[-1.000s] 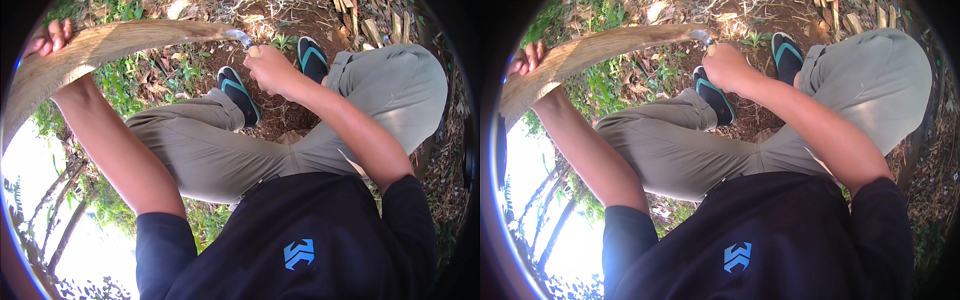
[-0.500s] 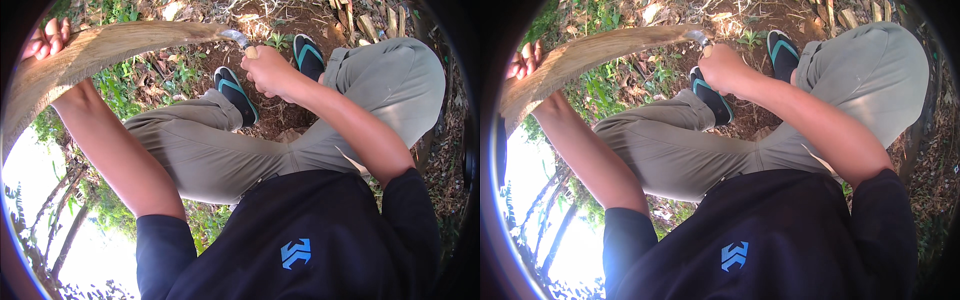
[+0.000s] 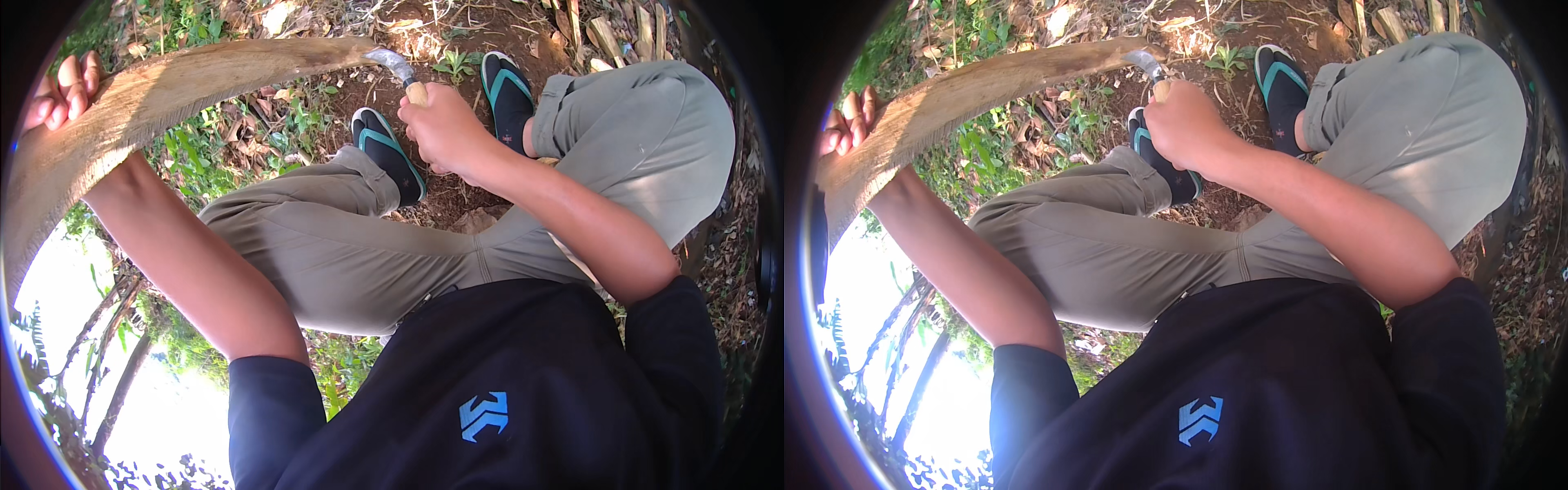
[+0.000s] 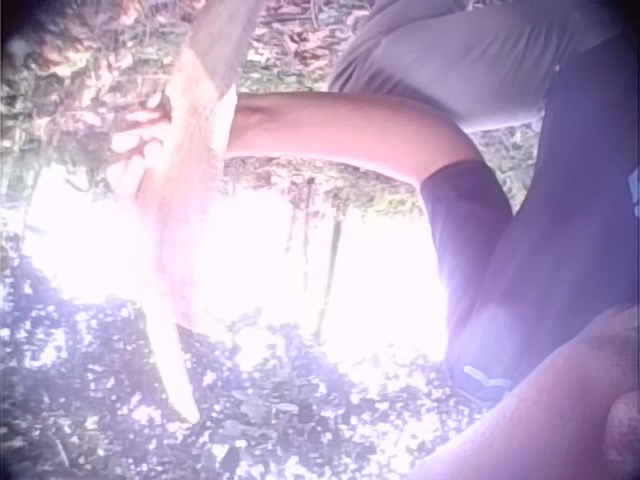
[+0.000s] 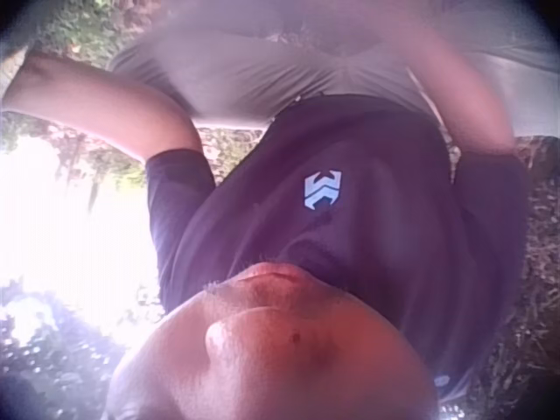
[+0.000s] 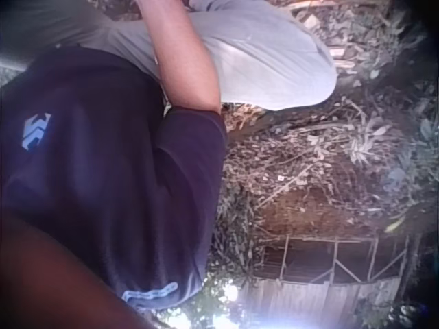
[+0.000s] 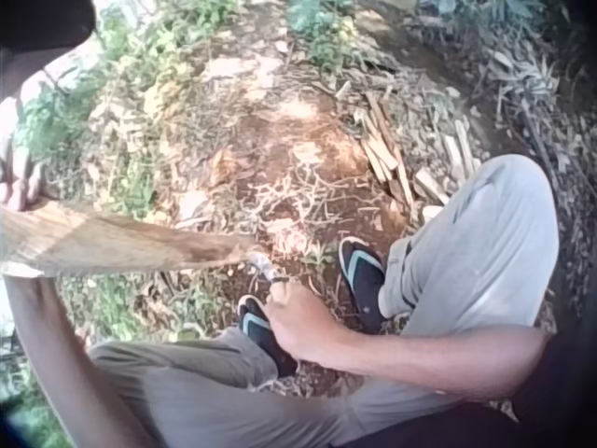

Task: The person sits on the ground and uses a curved knife to shave and shape a long piece of wood. They hold the wood with their left hand and repeatedly scrape the surface with the knife in their right hand, occasionally adjusting their grip and the wood's position.

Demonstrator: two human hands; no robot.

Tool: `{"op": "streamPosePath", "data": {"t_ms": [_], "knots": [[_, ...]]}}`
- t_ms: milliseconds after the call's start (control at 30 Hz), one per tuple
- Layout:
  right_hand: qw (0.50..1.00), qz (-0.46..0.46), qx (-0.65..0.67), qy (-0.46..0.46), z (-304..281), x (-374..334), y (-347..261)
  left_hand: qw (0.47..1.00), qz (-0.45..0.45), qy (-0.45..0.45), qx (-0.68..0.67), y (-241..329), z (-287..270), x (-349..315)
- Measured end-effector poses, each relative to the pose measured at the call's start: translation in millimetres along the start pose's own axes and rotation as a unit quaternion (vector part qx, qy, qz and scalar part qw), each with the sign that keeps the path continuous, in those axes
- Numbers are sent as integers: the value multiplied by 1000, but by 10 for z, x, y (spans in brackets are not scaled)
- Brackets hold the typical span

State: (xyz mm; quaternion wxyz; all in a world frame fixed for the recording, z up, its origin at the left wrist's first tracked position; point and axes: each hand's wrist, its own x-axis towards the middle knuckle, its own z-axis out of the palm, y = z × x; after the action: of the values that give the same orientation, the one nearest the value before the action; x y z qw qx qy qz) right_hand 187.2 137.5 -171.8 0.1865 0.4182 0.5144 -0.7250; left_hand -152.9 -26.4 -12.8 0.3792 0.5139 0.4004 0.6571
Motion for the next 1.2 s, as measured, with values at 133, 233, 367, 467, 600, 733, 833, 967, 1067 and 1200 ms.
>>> {"op": "streamPosePath", "data": {"t_ms": [133,233,367,467,600,733,833,967,1067,1200], "knots": [[1000,2,-8,6,30,58,24,1000,-3,-14,19,13,20,-7],[1000,-5,-28,5,29,59,39,1000,-9,-19,0,-5,-13,12],[999,5,-25,-24,27,37,-38,1000,-11,-28,5,-2,29,29],[998,22,-10,-51,8,38,-103,1000,-12,-14,-10,-34,-2,14],[997,29,6,-69,31,19,-173,1000,-19,-8,-14,5,-35,-19],[998,33,19,-53,57,174,-146,999,-19,-25,-42,-24,-110,-6],[998,52,22,-42,26,299,-119,999,5,-43,-3,-61,119,110],[997,61,25,-31,26,219,-168,998,-4,-61,-6,-26,80,96],[997,62,31,-42,36,155,-152,996,-20,-82,-24,-4,3,64],[996,50,29,-64,-6,113,-166,997,-3,-74,-16,-26,-1,29]]}}
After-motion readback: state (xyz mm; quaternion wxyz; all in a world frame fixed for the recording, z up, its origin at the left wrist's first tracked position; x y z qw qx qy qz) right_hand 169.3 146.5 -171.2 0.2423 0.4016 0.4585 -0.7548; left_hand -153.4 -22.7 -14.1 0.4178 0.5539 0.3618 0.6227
